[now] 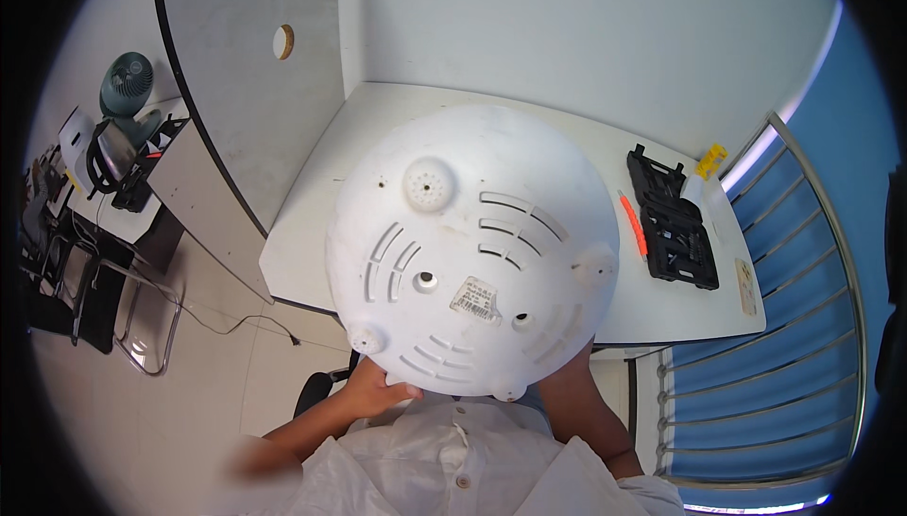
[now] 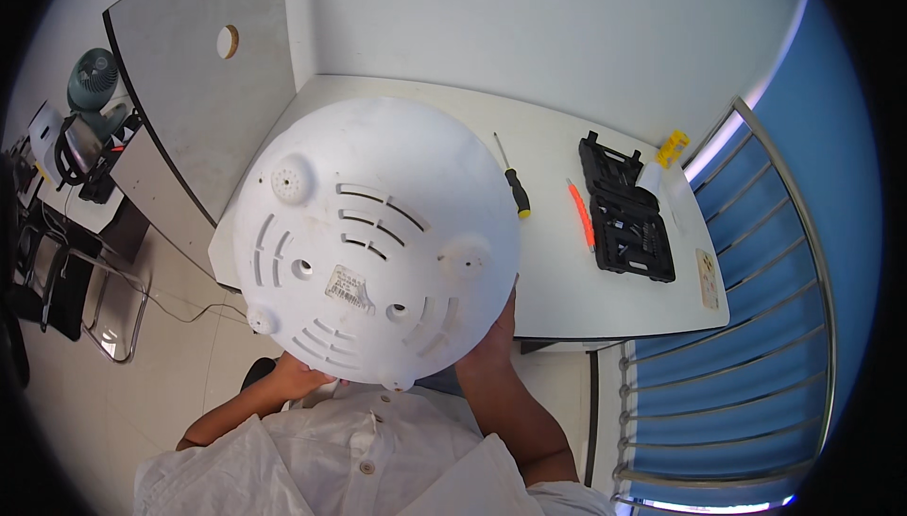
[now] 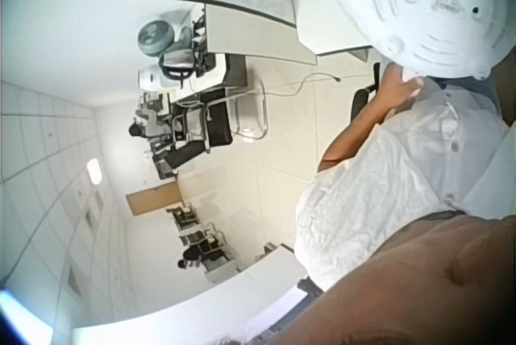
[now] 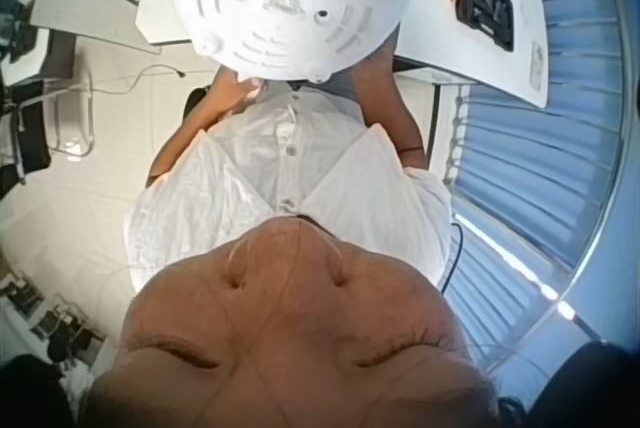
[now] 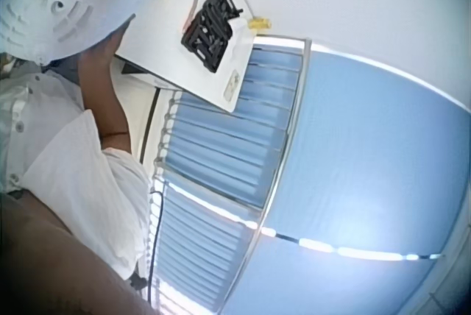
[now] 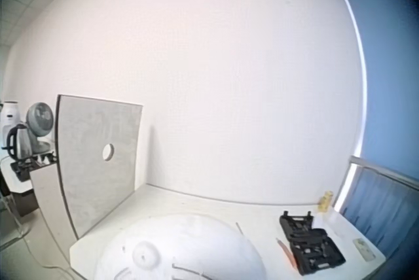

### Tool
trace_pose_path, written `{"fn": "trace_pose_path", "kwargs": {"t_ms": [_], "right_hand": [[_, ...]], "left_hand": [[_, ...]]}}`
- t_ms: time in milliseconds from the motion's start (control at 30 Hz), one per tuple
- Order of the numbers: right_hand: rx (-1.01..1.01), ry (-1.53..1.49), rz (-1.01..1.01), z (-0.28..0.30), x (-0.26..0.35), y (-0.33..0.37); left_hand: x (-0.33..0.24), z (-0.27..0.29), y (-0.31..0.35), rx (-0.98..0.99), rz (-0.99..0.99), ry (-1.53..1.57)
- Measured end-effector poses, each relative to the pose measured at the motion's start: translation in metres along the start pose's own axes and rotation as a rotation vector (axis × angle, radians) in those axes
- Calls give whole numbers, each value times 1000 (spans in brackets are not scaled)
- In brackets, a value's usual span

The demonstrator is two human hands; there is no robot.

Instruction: The person holds a white circular device and uses a screwdriver to tighten screws on its underside. The person rotates the device to access different screw locations and continues tightening until the end of the clip.

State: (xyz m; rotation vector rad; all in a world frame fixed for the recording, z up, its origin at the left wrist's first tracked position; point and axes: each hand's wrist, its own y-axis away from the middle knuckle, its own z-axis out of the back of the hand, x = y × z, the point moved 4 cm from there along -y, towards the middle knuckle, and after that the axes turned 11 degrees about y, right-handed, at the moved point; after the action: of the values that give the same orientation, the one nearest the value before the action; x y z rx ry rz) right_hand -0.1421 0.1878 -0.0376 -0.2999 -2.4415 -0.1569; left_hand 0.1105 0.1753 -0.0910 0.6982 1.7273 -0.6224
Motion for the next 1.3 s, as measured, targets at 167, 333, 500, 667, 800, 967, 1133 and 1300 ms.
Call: {"fn": "trace_pose_path", "kwargs": {"t_ms": [167, 333, 500, 667, 800, 967, 1133, 1300], "right_hand": [[1, -5, 11, 1, 0, -5], [68, 3, 38, 3, 0, -7], [73, 13, 38, 4, -2, -8], [179, 13, 69, -15, 3, -9], [205, -6, 64, -16, 3, -9], [236, -70, 48, -12, 2, -9], [256, -104, 42, -13, 1, -8], [147, 14, 79, -4, -3, -8]], "left_hand": [[-5, -3, -3, 3, -1, 16], [-10, -6, -5, 25, -5, 37], [-4, -4, -2, 15, 12, 34], [-10, -6, -4, -4, 33, 144], [-9, -6, -5, 4, 29, 152], [-8, -5, -4, 15, 31, 173], [-4, -4, -2, -4, 36, 179], [-5, 0, 0, 48, 134, 150]]}}
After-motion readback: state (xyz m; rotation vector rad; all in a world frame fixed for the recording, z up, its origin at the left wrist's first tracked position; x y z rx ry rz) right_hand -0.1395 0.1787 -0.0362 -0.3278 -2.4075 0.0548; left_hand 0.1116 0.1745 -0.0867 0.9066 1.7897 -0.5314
